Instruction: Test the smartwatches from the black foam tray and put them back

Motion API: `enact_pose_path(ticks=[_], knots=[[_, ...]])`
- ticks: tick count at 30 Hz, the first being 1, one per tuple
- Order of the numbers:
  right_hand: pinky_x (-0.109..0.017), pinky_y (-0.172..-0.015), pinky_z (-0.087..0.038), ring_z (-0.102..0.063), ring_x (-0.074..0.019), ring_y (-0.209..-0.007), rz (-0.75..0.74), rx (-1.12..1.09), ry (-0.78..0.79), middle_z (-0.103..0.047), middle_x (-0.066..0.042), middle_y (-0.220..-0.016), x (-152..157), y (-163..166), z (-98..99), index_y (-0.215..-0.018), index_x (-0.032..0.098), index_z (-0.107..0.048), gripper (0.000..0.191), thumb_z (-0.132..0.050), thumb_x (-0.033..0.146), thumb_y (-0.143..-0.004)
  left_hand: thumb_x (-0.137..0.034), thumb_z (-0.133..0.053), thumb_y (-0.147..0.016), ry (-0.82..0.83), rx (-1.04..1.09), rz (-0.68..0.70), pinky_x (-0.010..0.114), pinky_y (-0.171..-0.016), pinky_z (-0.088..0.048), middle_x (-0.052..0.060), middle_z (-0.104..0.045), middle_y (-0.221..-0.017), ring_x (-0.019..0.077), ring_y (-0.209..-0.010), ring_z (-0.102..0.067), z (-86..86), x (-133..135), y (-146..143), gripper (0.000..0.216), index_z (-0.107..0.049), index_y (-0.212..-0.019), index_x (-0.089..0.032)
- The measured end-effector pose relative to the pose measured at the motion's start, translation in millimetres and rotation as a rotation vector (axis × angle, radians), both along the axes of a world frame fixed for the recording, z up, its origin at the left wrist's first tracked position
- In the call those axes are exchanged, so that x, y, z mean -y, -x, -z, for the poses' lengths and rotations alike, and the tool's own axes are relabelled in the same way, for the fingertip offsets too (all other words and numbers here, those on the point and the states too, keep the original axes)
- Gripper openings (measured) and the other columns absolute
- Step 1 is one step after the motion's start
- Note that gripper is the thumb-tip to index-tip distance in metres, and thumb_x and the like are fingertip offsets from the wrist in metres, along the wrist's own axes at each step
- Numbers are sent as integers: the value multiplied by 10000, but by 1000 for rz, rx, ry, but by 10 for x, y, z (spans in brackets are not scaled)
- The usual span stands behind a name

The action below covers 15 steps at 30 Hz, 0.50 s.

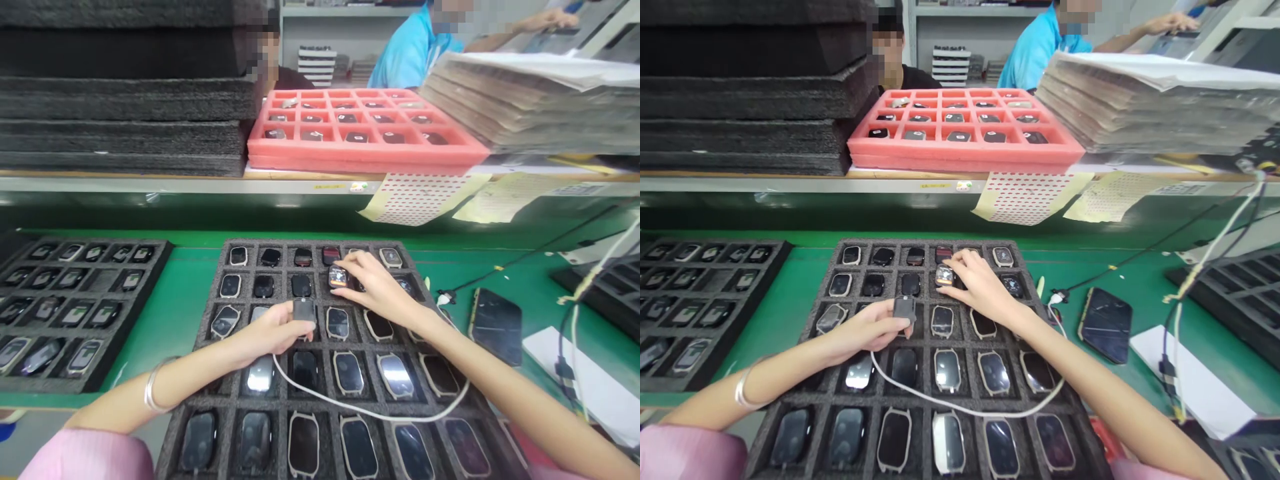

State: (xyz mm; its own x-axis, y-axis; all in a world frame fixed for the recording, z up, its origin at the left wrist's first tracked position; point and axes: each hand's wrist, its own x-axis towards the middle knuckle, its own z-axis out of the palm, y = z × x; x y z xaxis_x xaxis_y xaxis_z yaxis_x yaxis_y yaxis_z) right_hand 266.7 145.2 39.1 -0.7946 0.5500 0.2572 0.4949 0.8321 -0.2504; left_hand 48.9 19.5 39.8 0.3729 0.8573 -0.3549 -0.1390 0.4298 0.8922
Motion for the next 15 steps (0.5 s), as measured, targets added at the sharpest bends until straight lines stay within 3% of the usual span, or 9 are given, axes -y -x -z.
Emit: enact_pose_path(ticks=[3, 5, 10, 12, 15], knots=[[-479, -791, -479, -545, -322, -970, -33, 91, -67, -580, -170, -1066, -74, 26, 17, -1202, 117, -581, 424, -563, 404, -889, -357, -620, -822, -13, -50, 1, 196, -369, -178, 11, -624, -795, 3, -376, -315, 18, 86, 172, 232, -547, -878, -144], [-475, -804, -468, -543, -323, -988, -79, 101, -121, -590, -173, -1102, -64, 134, -9, -1226, 121, -566, 418, -498, 403, -925, -361, -609, -830, -31, -44, 5, 197, -365, -194, 42, -652, -876, 5, -374, -346, 91, 139, 236, 239, -540, -918, -150], [-442, -738, -489, -609, -311, -941, -306, 114, -257, -663, -150, -1038, -107, 604, 87, -1085, 166, -645, 389, -347, 391, -972, -369, -695, -754, -120, 3, -23, 206, -378, -278, 29, -648, -863, 29, -404, -398, 268, 135, 263, 301, -558, -937, -173], [-431, -642, -500, -640, -315, -840, -329, 101, -334, -678, -160, -955, -176, 775, 197, -981, 165, -678, 431, -322, 409, -964, -347, -720, -728, -121, 35, 2, 215, -392, -305, 45, -654, -880, 39, -429, -406, 313, 77, 319, 307, -586, -934, -162], [-439, -561, -500, -649, -335, -817, -309, 121, -412, -677, -168, -937, -289, 894, 301, -990, 159, -682, 452, -297, 394, -951, -308, -735, -708, -81, 128, 7, 233, -455, -367, 85, -669, -916, 58, -493, -437, 366, 13, 438, 300, -600, -902, -124]])
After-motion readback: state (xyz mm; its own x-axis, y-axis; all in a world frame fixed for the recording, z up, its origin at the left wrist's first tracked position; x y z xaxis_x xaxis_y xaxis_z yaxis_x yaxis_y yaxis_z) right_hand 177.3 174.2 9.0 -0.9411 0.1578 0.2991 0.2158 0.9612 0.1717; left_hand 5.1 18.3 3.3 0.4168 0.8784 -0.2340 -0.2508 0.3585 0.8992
